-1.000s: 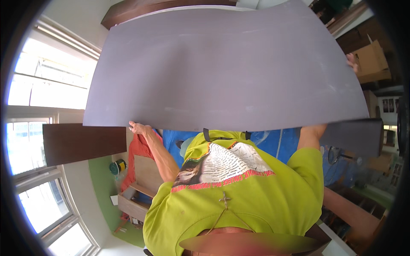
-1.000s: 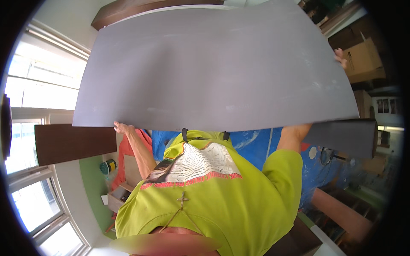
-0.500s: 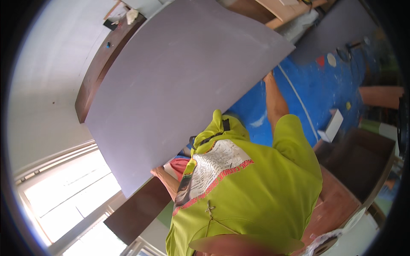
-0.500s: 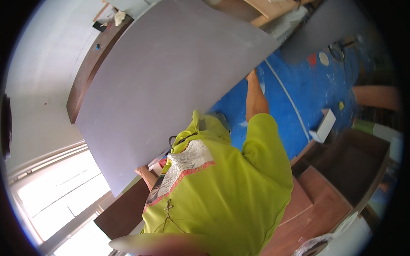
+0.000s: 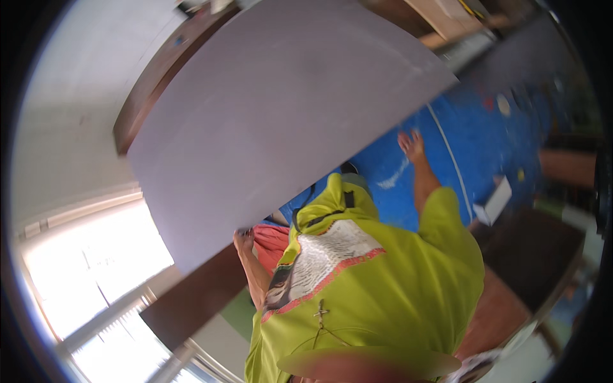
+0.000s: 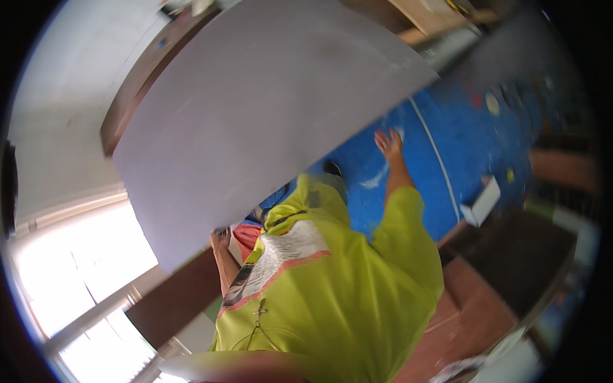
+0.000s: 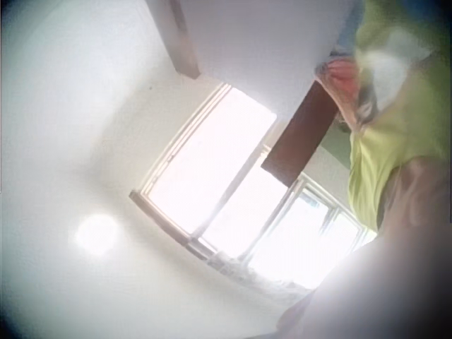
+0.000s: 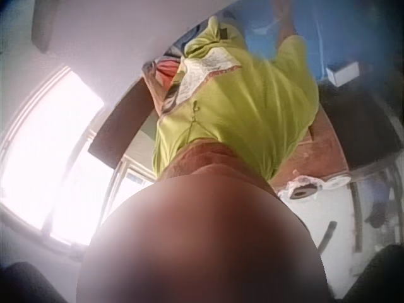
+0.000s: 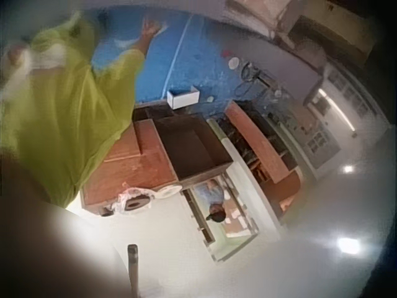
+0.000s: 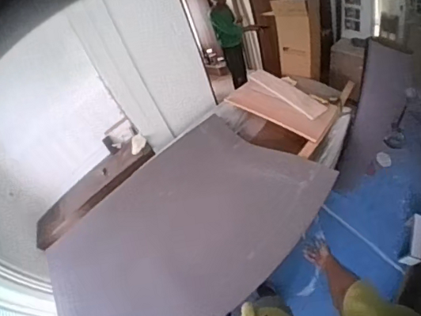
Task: The person measures a large sheet of laminate with a tape measure and marks it with a pencil. They then use a straightedge and utility knife to score and cut the laminate along the marked line. Finally, they lift the cut piece and place it against a wall.
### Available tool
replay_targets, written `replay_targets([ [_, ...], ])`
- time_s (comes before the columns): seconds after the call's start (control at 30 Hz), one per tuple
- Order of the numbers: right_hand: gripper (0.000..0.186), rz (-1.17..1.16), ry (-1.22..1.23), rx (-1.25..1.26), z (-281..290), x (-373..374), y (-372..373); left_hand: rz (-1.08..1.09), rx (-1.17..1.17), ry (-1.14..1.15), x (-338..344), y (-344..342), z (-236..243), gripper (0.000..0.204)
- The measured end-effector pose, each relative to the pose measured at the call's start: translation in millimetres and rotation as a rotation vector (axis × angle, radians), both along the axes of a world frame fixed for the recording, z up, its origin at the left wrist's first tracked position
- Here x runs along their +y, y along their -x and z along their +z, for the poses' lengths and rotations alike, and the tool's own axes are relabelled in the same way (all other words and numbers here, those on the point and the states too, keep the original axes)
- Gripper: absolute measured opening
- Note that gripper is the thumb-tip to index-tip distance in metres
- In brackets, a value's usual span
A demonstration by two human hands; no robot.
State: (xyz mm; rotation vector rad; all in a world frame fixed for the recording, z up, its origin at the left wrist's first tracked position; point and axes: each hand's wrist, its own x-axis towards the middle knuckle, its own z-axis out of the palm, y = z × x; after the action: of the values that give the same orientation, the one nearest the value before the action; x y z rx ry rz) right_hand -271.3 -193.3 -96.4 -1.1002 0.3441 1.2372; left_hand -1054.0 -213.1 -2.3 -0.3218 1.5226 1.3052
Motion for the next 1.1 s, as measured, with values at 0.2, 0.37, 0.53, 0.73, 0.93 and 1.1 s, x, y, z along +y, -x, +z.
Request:
replay_targets([
  [0.2,0.075,0.859,0.552,-0.119,-55.2,-94.4,143.5,-0.345,0.102,-0.060,-50.4,6.3,-10.3,0.057],
  [0.37,0.070,1.420,0.509,-0.342,-29.1,-153.6,280.9,-0.442,0.189,-0.008,-135.1,52.6,3.5,0.058],
  [0.53,0.065,1.751,0.363,-0.170,15.3,-90.1,356.8,-0.471,0.220,0.138,-242.2,84.1,-5.2,0.055],
  [0.73,0.060,2.105,0.137,-0.509,158.0,23.4,514.2,-0.504,0.298,0.146,-289.9,111.8,-0.4,0.054],
  [0.93,0.049,2.246,-0.567,-0.722,307.2,60.3,749.2,-0.475,0.379,0.016,-272.4,165.1,4.7,0.052],
  [1.1,0.047,2.242,-1.310,-0.287,415.7,6.3,938.4,-0.399,0.427,0.046,-280.1,243.3,-3.5,0.050],
])
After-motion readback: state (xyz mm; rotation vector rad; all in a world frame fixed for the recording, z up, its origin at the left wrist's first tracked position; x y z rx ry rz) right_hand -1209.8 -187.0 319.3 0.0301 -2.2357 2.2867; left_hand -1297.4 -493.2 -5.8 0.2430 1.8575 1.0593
